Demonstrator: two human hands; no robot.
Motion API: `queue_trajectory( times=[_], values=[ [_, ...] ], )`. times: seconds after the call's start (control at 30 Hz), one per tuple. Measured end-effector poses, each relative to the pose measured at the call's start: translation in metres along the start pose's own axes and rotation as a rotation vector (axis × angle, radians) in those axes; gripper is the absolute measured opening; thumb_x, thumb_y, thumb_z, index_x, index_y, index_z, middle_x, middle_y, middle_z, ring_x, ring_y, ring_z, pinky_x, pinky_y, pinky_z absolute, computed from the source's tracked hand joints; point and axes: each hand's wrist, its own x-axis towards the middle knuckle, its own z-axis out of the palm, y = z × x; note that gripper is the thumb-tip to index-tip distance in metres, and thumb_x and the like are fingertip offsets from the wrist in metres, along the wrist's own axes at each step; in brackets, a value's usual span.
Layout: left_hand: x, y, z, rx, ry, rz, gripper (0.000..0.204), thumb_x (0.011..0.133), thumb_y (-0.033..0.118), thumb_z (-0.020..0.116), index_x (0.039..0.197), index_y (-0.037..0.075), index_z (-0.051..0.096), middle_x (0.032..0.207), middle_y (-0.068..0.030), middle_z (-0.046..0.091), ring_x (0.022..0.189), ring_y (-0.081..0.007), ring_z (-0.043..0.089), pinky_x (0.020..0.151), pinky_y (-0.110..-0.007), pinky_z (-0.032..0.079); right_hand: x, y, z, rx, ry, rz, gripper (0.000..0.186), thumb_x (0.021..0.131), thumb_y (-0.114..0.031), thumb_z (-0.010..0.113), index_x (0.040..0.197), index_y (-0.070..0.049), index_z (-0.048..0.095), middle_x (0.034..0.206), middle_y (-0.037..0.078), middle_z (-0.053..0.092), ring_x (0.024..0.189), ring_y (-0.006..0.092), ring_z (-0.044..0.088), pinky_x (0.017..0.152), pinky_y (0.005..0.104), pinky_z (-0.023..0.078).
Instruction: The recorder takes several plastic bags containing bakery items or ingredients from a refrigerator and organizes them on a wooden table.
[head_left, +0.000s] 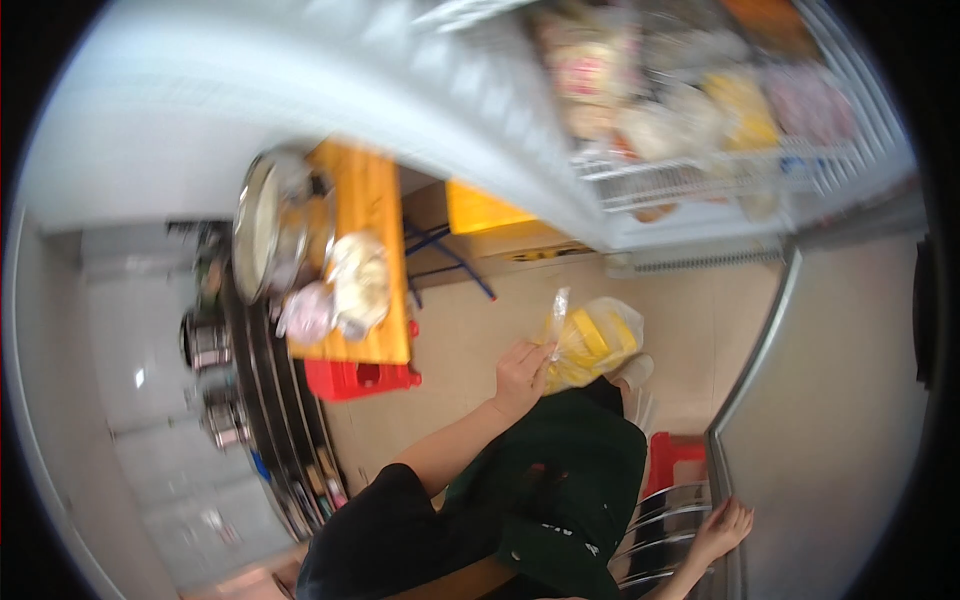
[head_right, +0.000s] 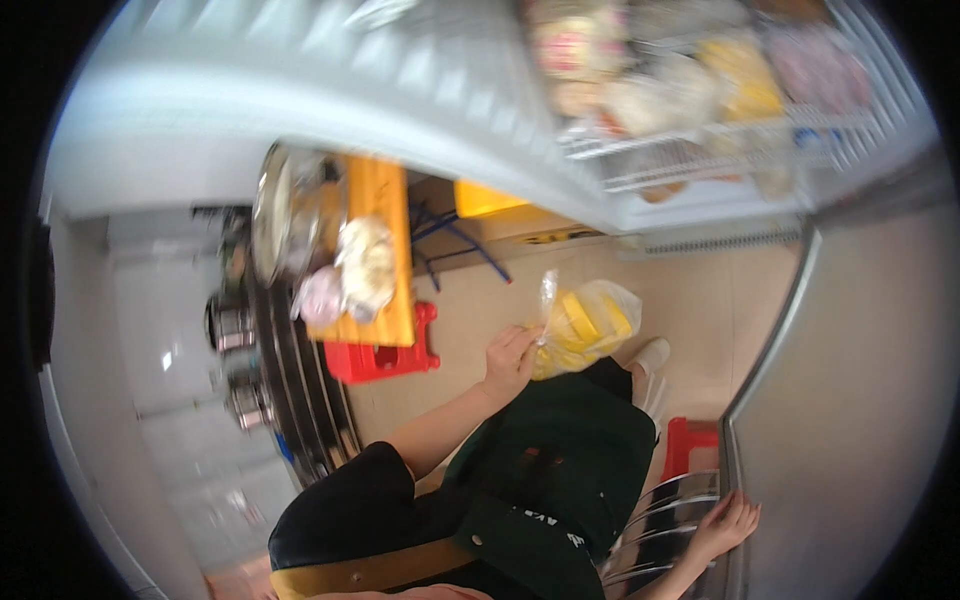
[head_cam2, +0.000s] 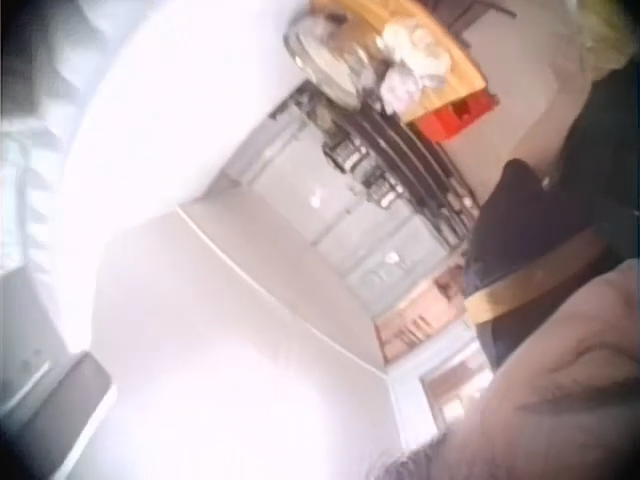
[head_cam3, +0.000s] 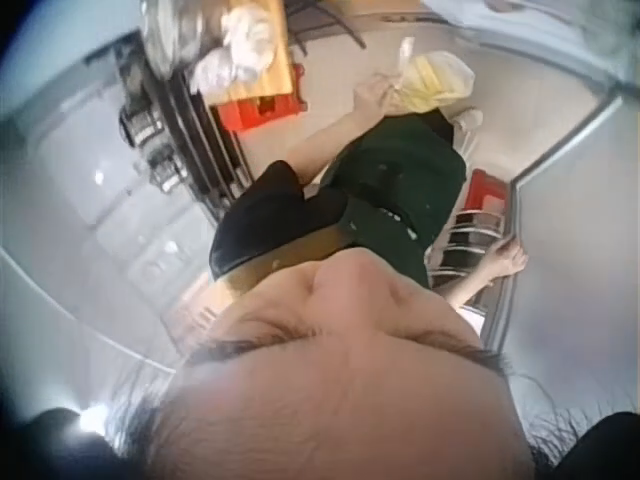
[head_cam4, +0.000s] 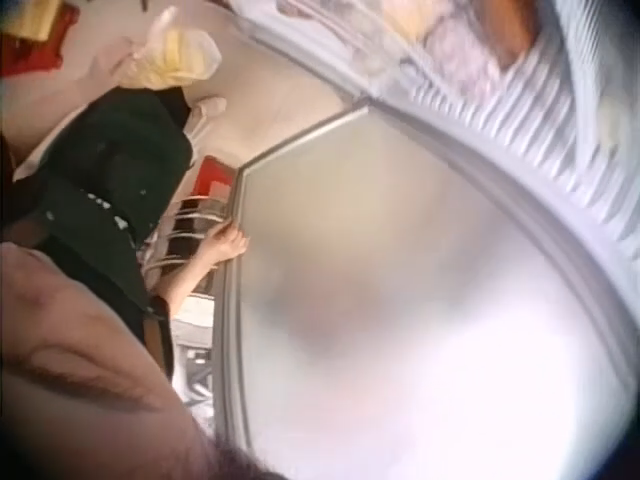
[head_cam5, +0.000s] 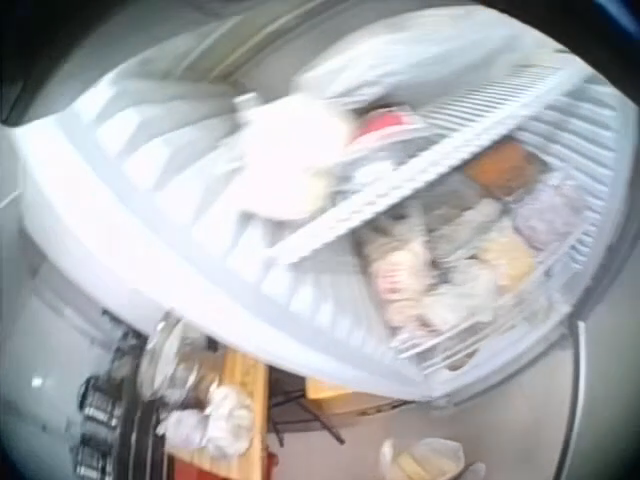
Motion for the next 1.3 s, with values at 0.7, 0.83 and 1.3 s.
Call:
queue_trajectory(
  times=[0.7, 0.83, 1.3],
  values=[
    [0.052, -0.262, -0.359, 0.516, 0.555, -0.196, 0.012, 0.078, 0.005, 0.053, 0.086, 0.0, 0.06, 0.076, -0.0166, 0.058, 0.071, -0.0319, 0.056, 0.063, -0.039, 0.044, -0.034, -0.044, -0.028, -0.394, -0.191, 0.001, 0.013, 0.072, -0.008, 0.052, 0.082, 0.0, 0.055, 0.078, 0.015, 0.053, 0.081, 0.0318, 0.049, 0.078, 0.0413, 0.038],
    [0.106, -0.35, -0.334, 0.521, 0.511, -0.319, 0.015, 0.08, 0.011, 0.053, 0.089, 0.001, 0.061, 0.083, -0.0158, 0.061, 0.077, -0.0325, 0.058, 0.069, -0.038, 0.045, -0.044, -0.05, -0.034, -0.4, -0.144, -0.028, 0.019, 0.073, -0.007, 0.05, 0.088, 0.004, 0.053, 0.088, 0.018, 0.052, 0.092, 0.0337, 0.048, 0.096, 0.0438, 0.032],
    [0.119, -0.464, -0.274, 0.486, 0.142, -0.8, 0.034, 0.076, 0.024, 0.055, 0.097, -0.003, 0.06, 0.094, -0.02, 0.061, 0.088, -0.0309, 0.058, 0.077, -0.038, 0.044, -0.034, -0.061, -0.044, -0.319, 0.003, 0.122, 0.019, 0.072, -0.003, 0.053, 0.09, 0.003, 0.054, 0.096, 0.014, 0.056, 0.102, 0.0297, 0.049, 0.097, 0.0448, 0.032]
  ],
)
